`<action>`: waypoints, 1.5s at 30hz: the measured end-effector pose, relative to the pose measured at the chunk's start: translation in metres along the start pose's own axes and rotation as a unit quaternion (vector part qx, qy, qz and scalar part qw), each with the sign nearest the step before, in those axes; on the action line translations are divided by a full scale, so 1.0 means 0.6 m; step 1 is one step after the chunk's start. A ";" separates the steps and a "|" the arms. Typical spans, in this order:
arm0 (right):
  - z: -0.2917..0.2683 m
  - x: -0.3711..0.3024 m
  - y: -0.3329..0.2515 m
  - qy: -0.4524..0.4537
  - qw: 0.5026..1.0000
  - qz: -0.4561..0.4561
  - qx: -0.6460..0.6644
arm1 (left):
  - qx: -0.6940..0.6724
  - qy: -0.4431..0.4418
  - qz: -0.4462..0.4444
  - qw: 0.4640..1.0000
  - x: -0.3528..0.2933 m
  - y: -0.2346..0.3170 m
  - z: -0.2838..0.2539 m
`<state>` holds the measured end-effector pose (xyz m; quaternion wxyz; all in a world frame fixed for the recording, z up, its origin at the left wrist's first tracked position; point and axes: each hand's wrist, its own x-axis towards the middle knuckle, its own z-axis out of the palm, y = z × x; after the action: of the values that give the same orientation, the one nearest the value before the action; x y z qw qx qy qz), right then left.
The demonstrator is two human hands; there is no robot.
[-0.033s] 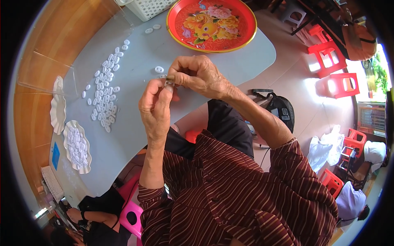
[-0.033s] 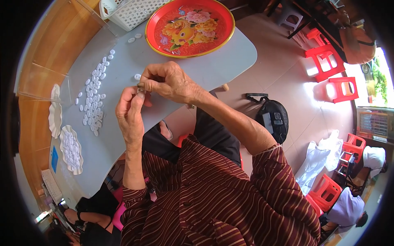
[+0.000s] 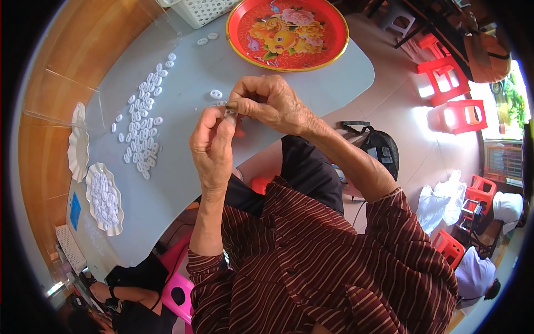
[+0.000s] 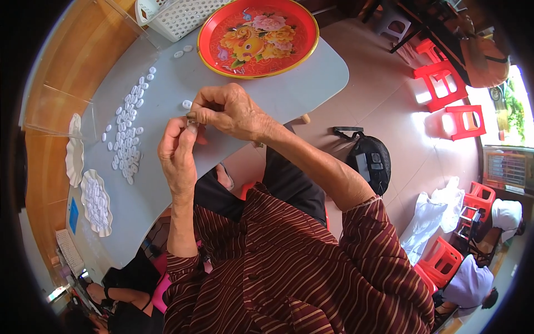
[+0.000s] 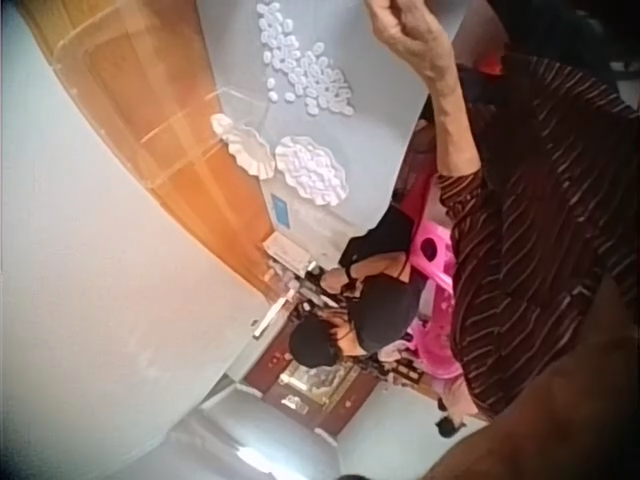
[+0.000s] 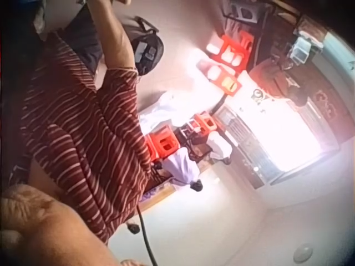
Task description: Assembling small white plastic components by hand at a workbench.
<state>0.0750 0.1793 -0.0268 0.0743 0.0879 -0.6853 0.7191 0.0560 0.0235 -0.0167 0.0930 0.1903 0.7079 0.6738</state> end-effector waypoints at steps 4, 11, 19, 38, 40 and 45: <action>0.003 -0.002 -0.022 0.013 0.998 0.060 0.020 | -0.004 0.019 0.045 0.999 -0.006 -0.010 0.005; -0.002 -0.002 0.005 -0.020 0.999 0.009 0.049 | 0.023 -0.030 0.035 0.999 0.003 -0.007 -0.013; 0.005 -0.003 -0.019 0.024 0.996 0.067 0.053 | 0.371 -0.069 0.213 0.901 0.099 0.007 -0.089; 0.001 -0.005 -0.008 0.061 0.996 0.037 0.051 | 0.087 -0.078 -0.046 0.992 0.093 0.004 -0.069; -0.001 -0.006 -0.011 0.044 0.998 0.044 0.023 | 0.034 -0.085 -0.063 0.994 0.084 0.006 -0.061; 0.000 -0.006 0.000 0.044 0.995 0.017 0.084 | -0.038 -0.119 -0.062 0.990 0.077 0.012 -0.055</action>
<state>0.0785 0.1791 -0.0278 0.0840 0.0504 -0.6200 0.7785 0.0023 0.0118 -0.0012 0.2252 0.2208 0.6763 0.6657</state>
